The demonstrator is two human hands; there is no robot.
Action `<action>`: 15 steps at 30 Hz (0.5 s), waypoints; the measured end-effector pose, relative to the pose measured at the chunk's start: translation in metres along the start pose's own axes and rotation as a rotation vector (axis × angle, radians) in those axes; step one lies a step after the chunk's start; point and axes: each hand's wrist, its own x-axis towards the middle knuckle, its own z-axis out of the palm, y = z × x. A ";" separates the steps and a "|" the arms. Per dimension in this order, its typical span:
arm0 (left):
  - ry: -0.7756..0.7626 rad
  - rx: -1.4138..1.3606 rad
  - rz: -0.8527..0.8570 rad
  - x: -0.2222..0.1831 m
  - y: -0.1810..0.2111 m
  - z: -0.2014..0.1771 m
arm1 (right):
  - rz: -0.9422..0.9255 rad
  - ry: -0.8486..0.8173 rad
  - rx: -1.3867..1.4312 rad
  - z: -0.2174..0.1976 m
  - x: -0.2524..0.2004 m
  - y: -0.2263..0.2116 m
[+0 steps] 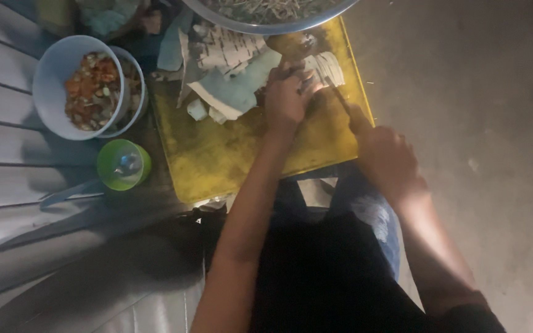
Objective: The person slices a white food item into thin strips using a knife on a yellow stool.
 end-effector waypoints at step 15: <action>0.016 -0.018 0.043 -0.002 0.002 -0.003 | 0.085 -0.063 0.196 -0.033 -0.020 0.001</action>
